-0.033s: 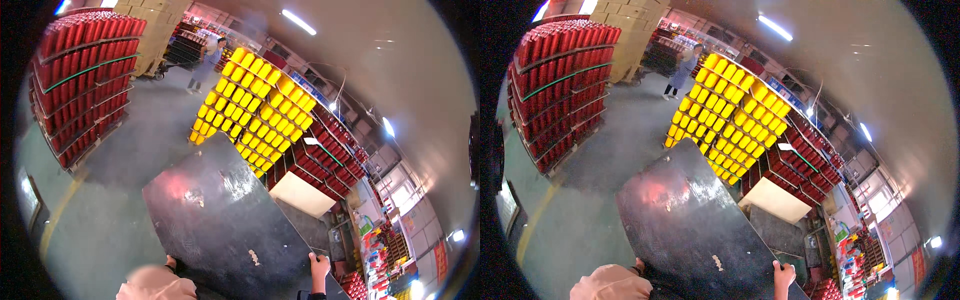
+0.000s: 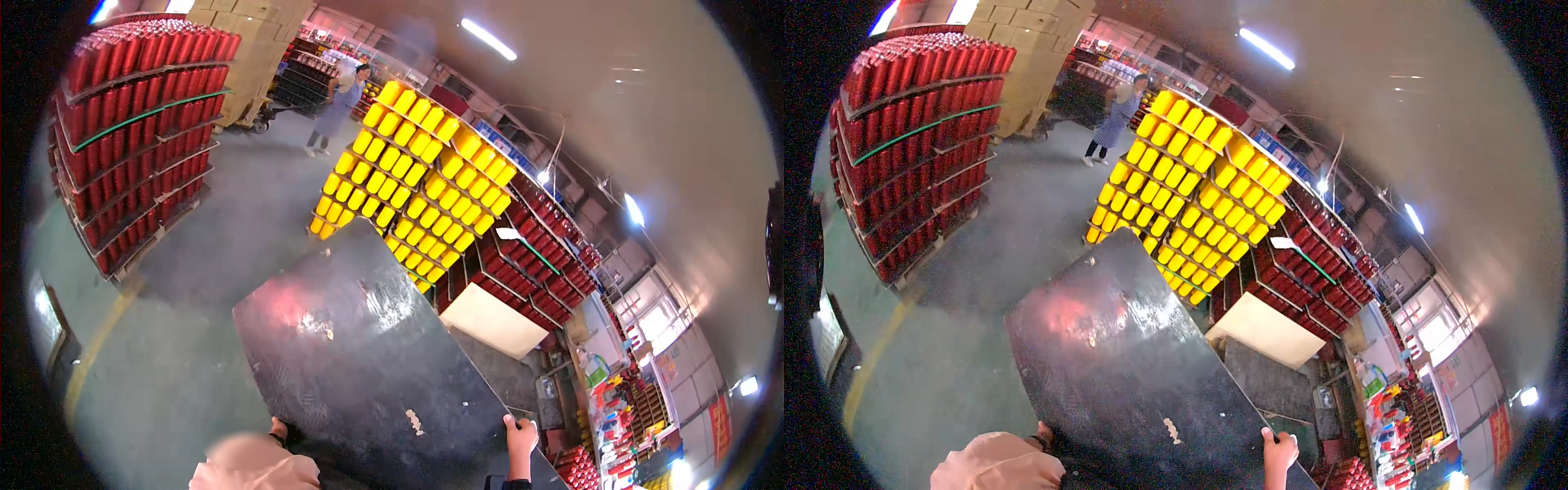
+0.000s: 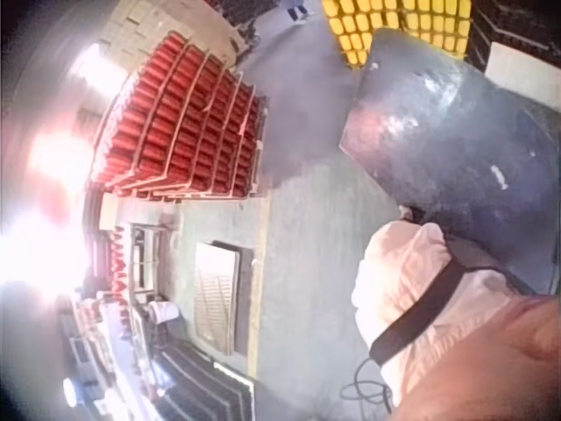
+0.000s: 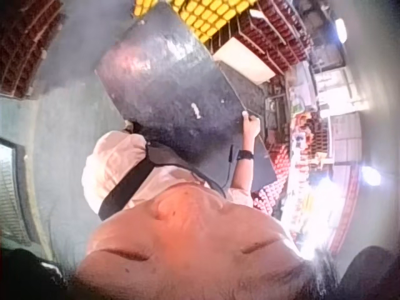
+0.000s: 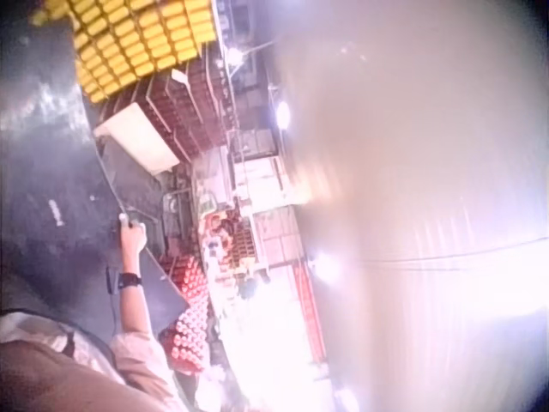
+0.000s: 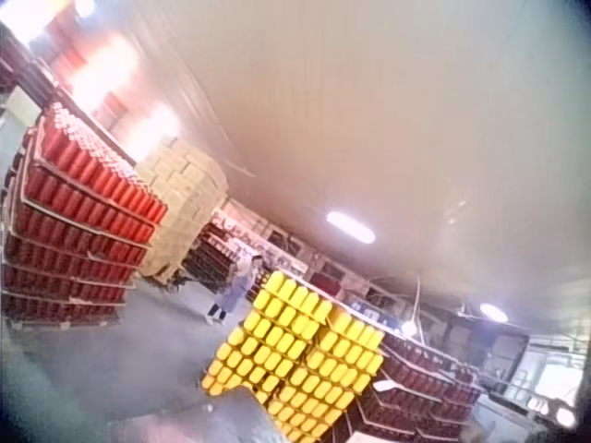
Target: The recorder organizes and moves large sheets of adhesive labels and equipment in a manufacturing facility.
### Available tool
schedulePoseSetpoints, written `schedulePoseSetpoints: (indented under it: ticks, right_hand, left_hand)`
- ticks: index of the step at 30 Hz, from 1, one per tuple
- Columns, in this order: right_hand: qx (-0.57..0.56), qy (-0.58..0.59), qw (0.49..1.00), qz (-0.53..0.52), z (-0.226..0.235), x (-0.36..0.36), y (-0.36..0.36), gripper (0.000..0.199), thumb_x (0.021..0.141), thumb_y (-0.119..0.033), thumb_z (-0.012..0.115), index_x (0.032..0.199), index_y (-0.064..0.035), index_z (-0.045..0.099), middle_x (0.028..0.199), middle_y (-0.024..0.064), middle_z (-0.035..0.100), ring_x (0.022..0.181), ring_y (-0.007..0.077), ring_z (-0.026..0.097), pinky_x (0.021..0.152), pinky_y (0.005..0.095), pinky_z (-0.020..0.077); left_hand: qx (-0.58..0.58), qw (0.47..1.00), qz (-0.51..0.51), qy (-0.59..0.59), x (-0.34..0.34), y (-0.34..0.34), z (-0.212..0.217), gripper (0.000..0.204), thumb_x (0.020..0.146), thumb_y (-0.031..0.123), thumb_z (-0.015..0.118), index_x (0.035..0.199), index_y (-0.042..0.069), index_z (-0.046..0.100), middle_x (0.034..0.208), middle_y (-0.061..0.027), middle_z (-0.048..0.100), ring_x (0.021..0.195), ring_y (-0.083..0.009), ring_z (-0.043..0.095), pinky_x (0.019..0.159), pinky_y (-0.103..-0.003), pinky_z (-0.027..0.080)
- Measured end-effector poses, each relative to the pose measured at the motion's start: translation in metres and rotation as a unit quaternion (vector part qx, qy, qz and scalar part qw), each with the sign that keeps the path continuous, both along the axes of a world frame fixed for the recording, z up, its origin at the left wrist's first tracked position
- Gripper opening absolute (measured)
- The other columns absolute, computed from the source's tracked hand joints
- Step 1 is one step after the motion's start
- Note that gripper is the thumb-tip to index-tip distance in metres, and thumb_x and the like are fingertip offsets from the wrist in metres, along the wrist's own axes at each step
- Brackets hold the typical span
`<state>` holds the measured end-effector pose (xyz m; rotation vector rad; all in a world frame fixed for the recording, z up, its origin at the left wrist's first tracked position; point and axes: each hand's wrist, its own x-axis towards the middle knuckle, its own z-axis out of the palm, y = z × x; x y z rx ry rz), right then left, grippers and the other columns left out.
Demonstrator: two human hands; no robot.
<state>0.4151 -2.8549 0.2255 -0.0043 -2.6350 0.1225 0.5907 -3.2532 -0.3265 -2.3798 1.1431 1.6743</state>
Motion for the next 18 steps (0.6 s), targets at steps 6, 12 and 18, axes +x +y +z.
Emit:
schedulePoseSetpoints:
  ticks: [6, 12, 18]
  right_hand:
    - [-0.004, 0.000, 1.000, -0.020, -0.019, -0.009, 0.021, 0.053, 0.067, -0.052, 0.071, 0.068, 0.0007, 0.062, 0.072, 0.0209, 0.058, 0.072, 0.0402, 0.058, 0.067, 0.0480, 0.0448]
    - [-0.001, -0.023, 0.998, -0.056, -0.021, -0.010, 0.034, 0.055, 0.068, -0.054, 0.069, 0.071, -0.0002, 0.063, 0.074, 0.0211, 0.059, 0.075, 0.0399, 0.058, 0.069, 0.0478, 0.0451]
    - [-0.010, -0.060, 0.994, -0.087, -0.029, -0.011, 0.059, 0.055, 0.069, -0.056, 0.068, 0.084, -0.0026, 0.067, 0.084, 0.0202, 0.062, 0.082, 0.0398, 0.059, 0.073, 0.0465, 0.0462]
  left_hand:
    - [-0.022, 0.999, 0.011, -0.023, 0.001, -0.001, 0.003, 0.065, 0.089, 0.055, 0.043, 0.119, -0.003, 0.054, 0.118, -0.0187, 0.056, 0.112, -0.0310, 0.050, 0.094, -0.048, 0.037]
    - [-0.056, 0.996, 0.023, -0.057, -0.009, -0.002, 0.010, 0.066, 0.089, 0.055, 0.043, 0.118, -0.003, 0.054, 0.117, -0.0192, 0.056, 0.111, -0.0304, 0.051, 0.094, -0.048, 0.037]
    - [-0.076, 0.993, 0.038, -0.087, -0.017, -0.001, 0.012, 0.066, 0.089, 0.055, 0.044, 0.117, -0.004, 0.055, 0.117, -0.0195, 0.056, 0.110, -0.0299, 0.051, 0.094, -0.047, 0.037]
